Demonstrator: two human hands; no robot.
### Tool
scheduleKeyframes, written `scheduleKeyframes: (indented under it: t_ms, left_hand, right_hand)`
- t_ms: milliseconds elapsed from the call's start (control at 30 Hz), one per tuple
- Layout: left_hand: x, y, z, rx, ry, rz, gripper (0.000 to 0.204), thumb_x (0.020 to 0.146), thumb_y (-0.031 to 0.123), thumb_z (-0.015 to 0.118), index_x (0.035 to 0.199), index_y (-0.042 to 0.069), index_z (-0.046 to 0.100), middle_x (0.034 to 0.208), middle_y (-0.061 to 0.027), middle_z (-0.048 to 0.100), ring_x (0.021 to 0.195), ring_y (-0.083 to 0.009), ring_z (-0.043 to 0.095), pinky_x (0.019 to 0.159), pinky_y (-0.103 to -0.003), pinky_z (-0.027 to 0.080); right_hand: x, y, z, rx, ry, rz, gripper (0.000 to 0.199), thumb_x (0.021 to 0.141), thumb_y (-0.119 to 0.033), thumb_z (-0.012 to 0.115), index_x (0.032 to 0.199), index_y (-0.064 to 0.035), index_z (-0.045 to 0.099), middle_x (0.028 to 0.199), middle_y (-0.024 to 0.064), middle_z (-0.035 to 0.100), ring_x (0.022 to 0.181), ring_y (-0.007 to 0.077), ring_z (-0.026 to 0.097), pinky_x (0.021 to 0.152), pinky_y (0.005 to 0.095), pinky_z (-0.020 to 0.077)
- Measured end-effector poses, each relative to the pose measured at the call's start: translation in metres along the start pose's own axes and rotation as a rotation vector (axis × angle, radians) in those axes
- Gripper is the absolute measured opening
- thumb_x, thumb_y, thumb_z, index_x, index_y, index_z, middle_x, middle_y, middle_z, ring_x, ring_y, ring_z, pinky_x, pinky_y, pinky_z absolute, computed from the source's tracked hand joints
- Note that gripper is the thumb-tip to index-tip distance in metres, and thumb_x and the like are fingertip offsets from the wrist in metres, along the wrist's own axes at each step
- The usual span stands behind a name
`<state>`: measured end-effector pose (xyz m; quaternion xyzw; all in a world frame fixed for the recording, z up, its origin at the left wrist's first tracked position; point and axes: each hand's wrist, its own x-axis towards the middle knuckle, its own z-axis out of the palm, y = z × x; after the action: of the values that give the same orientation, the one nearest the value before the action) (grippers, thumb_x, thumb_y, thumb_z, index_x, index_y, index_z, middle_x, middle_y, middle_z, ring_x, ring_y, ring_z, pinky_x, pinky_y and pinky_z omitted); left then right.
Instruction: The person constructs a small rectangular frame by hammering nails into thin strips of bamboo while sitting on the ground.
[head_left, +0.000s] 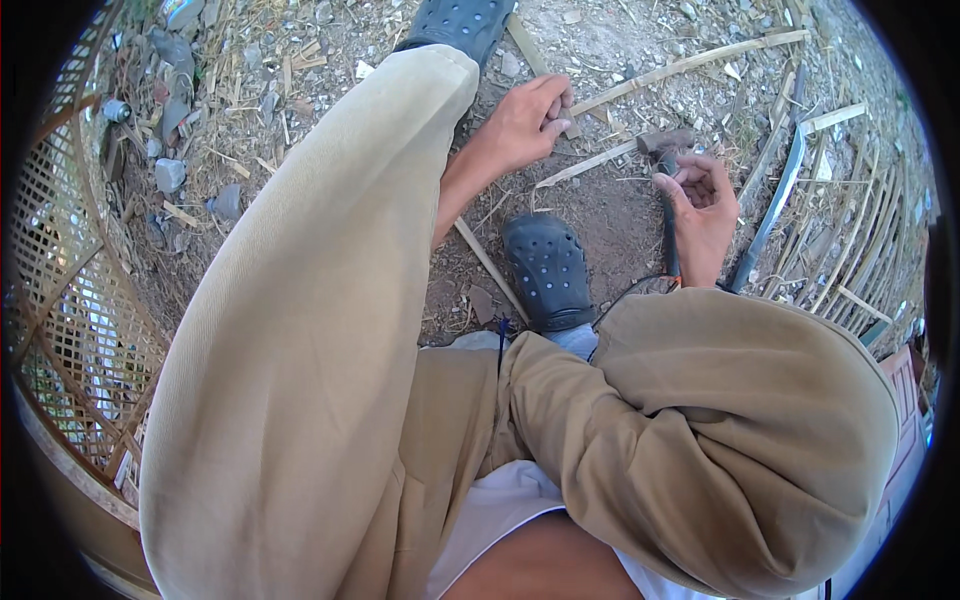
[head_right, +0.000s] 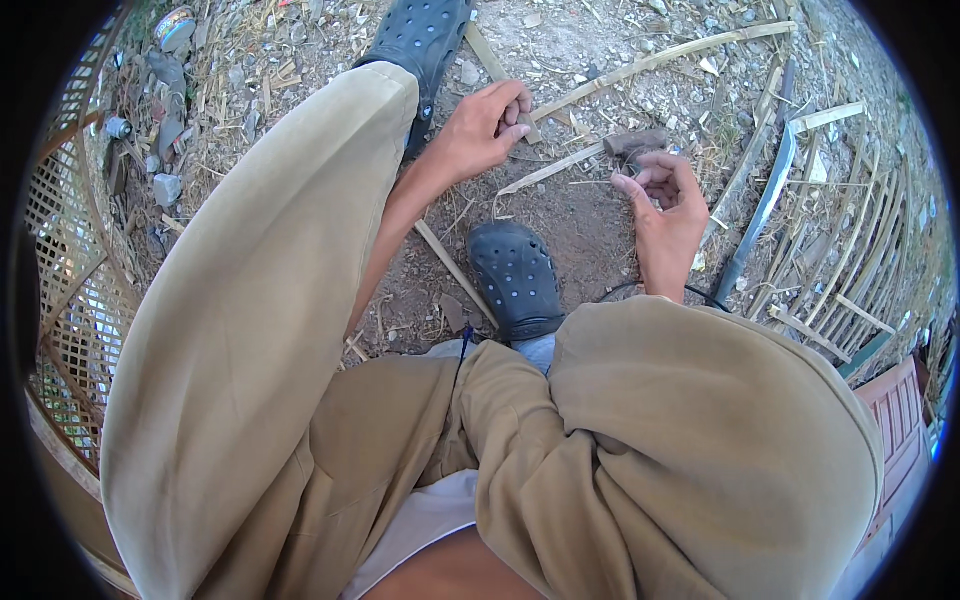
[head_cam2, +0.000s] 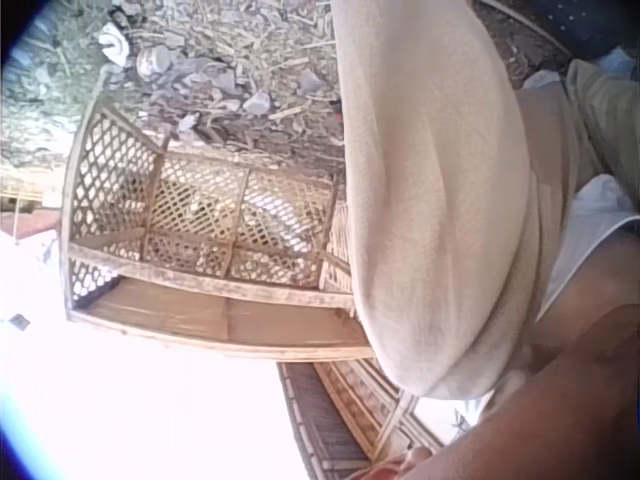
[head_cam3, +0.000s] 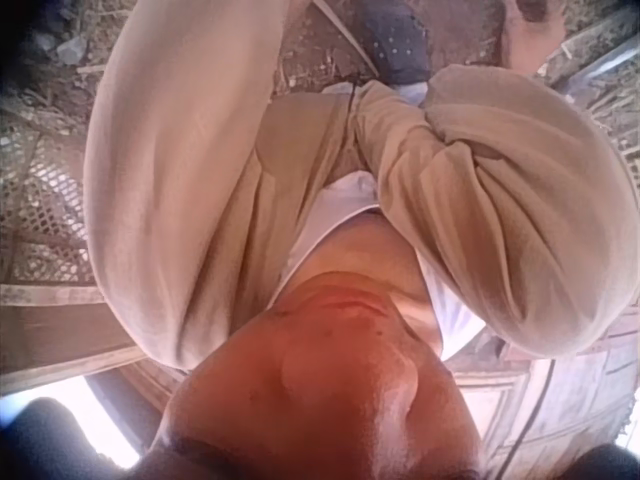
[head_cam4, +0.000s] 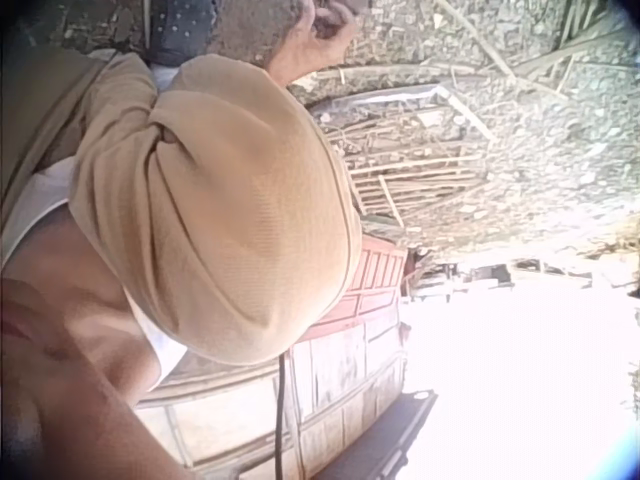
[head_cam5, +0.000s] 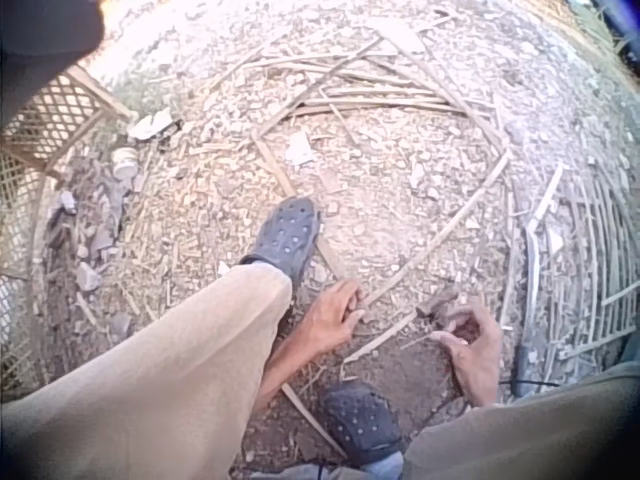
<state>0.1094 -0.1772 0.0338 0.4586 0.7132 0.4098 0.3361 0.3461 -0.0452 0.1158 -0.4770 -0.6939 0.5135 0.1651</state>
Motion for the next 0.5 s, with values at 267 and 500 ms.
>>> scheduleKeyframes:
  t_ms: [267, 500]
  left_hand:
    - [0.004, -0.003, 0.004, -0.002, 0.003, 0.02, 0.03, 0.087, 0.001, 0.078, 0.11, 0.005, 0.059, 0.087, -0.0089, 0.056, 0.078, -0.026, 0.058, 0.074, -0.041, 0.05]
    - [0.002, -0.009, 0.009, -0.014, 0.011, 0.03, 0.03, 0.087, 0.001, 0.078, 0.11, 0.004, 0.06, 0.088, -0.0093, 0.057, 0.079, -0.0257, 0.06, 0.075, -0.04, 0.05]
  right_hand:
    - [-0.007, 0.01, 0.026, 0.531, -0.18, 0.148, 0.013, 0.102, -0.002, 0.074, 0.112, -0.0003, 0.065, 0.095, 0.0057, 0.069, 0.082, 0.0131, 0.066, 0.076, 0.0292, 0.0549]
    - [0.011, 0.028, 0.078, 0.147, -0.194, 0.019, 0.007, 0.1, 0.0, 0.073, 0.106, 0.0021, 0.076, 0.09, 0.0053, 0.072, 0.077, 0.01, 0.066, 0.07, 0.0267, 0.0541]
